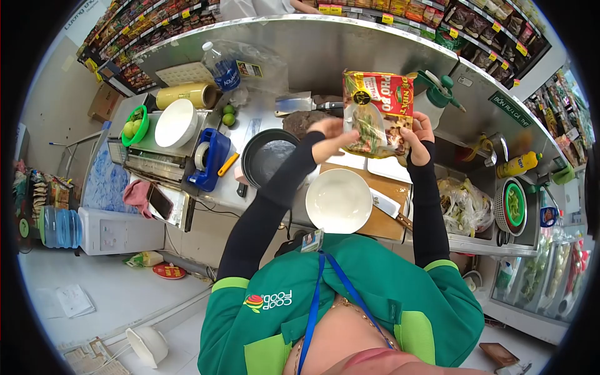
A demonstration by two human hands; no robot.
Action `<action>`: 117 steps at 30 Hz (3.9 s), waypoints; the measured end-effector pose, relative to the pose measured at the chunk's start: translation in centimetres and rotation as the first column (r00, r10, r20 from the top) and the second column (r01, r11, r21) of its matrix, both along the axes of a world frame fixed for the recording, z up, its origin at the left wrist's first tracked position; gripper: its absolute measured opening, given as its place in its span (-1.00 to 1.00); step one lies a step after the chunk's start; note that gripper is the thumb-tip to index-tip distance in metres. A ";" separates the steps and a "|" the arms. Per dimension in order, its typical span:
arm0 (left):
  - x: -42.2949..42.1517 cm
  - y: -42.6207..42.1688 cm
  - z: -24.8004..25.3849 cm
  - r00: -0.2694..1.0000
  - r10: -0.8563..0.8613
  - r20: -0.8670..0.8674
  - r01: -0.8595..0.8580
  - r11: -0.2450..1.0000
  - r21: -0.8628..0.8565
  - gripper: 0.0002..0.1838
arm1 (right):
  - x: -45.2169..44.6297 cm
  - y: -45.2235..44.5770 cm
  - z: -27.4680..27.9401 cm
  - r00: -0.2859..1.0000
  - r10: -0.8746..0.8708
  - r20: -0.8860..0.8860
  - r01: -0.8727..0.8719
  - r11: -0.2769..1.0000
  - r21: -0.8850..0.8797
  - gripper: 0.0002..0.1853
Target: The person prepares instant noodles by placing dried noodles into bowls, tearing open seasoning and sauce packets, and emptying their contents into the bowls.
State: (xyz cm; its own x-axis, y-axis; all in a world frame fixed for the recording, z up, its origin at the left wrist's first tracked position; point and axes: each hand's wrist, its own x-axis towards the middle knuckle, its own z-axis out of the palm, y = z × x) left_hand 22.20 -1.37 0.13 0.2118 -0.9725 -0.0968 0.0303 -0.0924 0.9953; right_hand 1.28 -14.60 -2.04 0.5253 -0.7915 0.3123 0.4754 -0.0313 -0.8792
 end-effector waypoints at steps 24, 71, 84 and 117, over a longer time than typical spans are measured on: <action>1.6 0.0 -3.3 0.845 -0.009 -0.534 -0.162 0.949 -0.272 -0.72 | -0.3 -1.1 2.9 0.977 -0.163 0.139 0.157 0.986 0.055 -0.40; -3.2 -8.4 -0.1 0.278 0.557 0.782 0.161 0.776 -0.610 -0.88 | 3.8 -1.3 4.7 0.627 -0.758 -0.180 0.068 0.283 -0.957 -0.95; -1.2 5.7 5.7 0.636 0.715 0.289 -0.288 0.568 -0.771 -0.94 | 1.3 -4.7 5.9 0.985 -0.018 -0.173 -0.042 0.939 -0.343 -0.80; 2.5 37.5 -1.7 0.392 0.671 0.629 -0.670 0.677 -0.305 -0.94 | -5.9 6.0 -5.5 0.406 -0.245 -0.880 -0.324 0.862 -0.390 -0.88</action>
State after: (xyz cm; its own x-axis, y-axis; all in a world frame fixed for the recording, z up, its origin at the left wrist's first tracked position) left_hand 24.73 36.15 -1.60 0.7952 -0.4874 0.3606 -0.5540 -0.3425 0.7588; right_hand -4.60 -8.59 -7.58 0.7363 -0.6731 -0.0695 -0.5481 -0.5331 -0.6445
